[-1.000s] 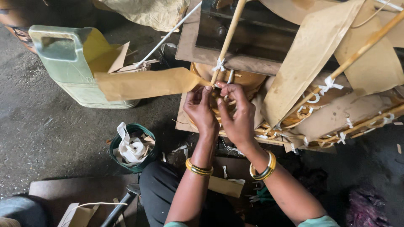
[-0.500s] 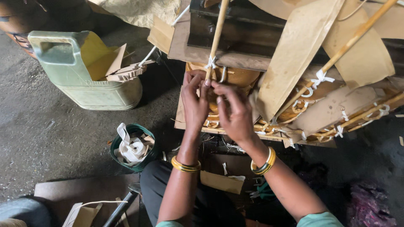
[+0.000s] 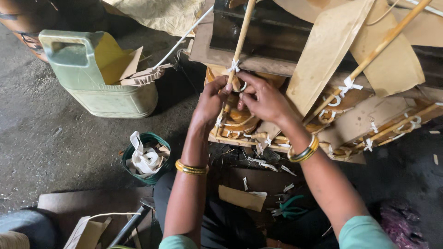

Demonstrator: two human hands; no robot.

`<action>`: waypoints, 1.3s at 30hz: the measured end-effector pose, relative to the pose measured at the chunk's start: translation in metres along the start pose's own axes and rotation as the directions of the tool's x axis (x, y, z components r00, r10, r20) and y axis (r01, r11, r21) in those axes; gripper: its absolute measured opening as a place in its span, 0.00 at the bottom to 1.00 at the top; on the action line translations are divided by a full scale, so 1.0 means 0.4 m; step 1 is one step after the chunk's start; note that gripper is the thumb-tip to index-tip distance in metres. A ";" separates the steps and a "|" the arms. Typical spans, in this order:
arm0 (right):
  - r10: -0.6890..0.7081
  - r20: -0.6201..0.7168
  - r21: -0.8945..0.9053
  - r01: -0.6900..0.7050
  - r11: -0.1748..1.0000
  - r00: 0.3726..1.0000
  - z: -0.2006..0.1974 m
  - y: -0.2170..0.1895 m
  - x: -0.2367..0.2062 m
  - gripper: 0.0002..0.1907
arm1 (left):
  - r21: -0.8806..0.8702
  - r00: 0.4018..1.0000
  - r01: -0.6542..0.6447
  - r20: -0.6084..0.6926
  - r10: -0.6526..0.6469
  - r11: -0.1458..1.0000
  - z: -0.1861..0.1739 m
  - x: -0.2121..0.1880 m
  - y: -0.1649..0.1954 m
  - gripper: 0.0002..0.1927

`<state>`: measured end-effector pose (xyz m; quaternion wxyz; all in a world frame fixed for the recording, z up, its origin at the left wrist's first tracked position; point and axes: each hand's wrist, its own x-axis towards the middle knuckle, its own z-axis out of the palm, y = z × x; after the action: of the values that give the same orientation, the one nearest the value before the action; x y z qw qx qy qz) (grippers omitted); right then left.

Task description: The person sits on the floor and repeatedly inserts thin wooden strips into slots on a wooden frame, pressing them into place. The person handles multiple strips one at a time, aligning and seating them into the structure.

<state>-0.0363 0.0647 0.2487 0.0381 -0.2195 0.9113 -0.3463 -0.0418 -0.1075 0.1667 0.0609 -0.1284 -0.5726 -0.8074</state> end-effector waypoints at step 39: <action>-0.581 -0.012 -0.739 0.384 0.554 0.814 -0.079 -0.155 -0.173 0.23 | -0.344 0.969 -0.246 -0.067 0.238 0.906 0.042 -0.014 -0.018 0.16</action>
<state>0.0420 0.0727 0.3071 -0.2634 -0.4137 0.8714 0.0083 -0.0360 -0.0896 0.1637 0.1433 -0.1976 -0.3990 -0.8839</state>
